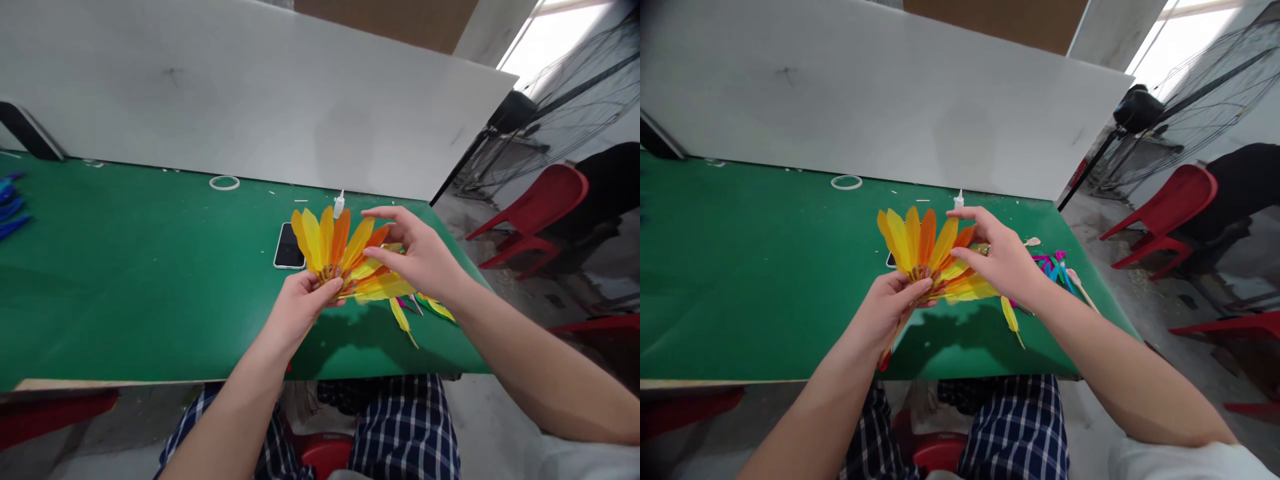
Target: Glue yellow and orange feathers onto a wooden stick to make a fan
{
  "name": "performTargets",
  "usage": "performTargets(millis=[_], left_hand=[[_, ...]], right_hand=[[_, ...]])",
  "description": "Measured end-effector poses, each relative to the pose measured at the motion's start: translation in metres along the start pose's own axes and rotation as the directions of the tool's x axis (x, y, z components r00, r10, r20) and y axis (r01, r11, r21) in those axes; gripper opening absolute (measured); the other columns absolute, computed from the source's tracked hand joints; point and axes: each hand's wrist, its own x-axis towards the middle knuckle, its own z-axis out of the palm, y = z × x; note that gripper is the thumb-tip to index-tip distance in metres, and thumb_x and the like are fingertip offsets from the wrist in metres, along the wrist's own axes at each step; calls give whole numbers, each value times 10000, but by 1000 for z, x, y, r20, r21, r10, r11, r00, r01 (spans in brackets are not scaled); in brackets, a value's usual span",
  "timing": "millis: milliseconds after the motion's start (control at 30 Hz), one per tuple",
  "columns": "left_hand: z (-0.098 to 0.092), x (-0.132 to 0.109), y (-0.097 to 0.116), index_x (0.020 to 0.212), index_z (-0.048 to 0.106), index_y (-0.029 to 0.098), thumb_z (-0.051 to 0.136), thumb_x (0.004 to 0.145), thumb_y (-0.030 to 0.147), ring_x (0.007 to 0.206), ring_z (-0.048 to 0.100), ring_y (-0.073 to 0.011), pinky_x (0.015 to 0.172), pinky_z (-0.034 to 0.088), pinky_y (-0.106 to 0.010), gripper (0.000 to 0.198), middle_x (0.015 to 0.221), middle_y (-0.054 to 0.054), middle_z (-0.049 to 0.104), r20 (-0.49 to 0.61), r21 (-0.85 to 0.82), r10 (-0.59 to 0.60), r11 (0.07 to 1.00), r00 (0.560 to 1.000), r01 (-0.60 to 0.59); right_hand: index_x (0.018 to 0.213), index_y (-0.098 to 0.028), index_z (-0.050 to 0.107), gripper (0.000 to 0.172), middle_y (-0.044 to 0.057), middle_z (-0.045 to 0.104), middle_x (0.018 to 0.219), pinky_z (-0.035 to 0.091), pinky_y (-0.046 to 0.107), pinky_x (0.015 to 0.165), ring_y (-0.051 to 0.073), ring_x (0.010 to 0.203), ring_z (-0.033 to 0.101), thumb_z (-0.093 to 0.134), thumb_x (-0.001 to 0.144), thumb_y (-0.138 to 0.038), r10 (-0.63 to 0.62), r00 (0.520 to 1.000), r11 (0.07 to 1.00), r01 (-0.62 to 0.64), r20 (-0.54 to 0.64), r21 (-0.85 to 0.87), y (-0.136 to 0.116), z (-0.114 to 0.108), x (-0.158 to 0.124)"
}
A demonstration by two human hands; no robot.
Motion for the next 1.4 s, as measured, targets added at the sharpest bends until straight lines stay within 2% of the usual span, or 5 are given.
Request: performTargets(millis=[133,367,633,1133,1400], left_hand=[[0,1,0,839,673,135,724,618,301,780,649,-188,644,520,-272,281,866,-70,700,-7,9,-5,1000,1000,5],[2,-1,1,862,669,135,719,632,298,804,644,-176,662,520,-259,287,895,-71,694,21,32,-17,999,1000,17],[0,0,-1,886,673,154,696,665,297,791,645,-160,682,514,-249,264,875,-53,699,80,106,-16,994,997,7],[1,2,-5,873,676,150,692,661,295,808,644,-181,659,515,-265,257,899,-67,696,78,74,-37,997,996,31],[1,7,-8,876,658,134,694,666,290,836,653,-206,629,520,-249,264,918,-89,694,8,-32,-21,999,1000,22]], right_hand=[[1171,-216,462,410,17,658,824,525,252,575,145,704,635,558,775,-265,58,998,996,-59,27,60,2,-3,4],[739,-162,612,266,18,656,701,514,234,493,137,637,623,521,778,-408,231,967,952,-248,111,182,-4,-3,8],[625,-163,579,256,-16,611,616,443,237,557,102,589,558,549,771,-371,225,974,974,-225,21,6,-9,-1,9],[635,-175,560,228,-27,580,642,382,232,584,92,614,507,571,755,-368,203,979,969,-204,-27,-142,-6,2,12],[820,-209,616,282,21,640,818,483,271,583,158,751,588,547,741,-471,364,927,921,-372,86,114,5,-3,13]])
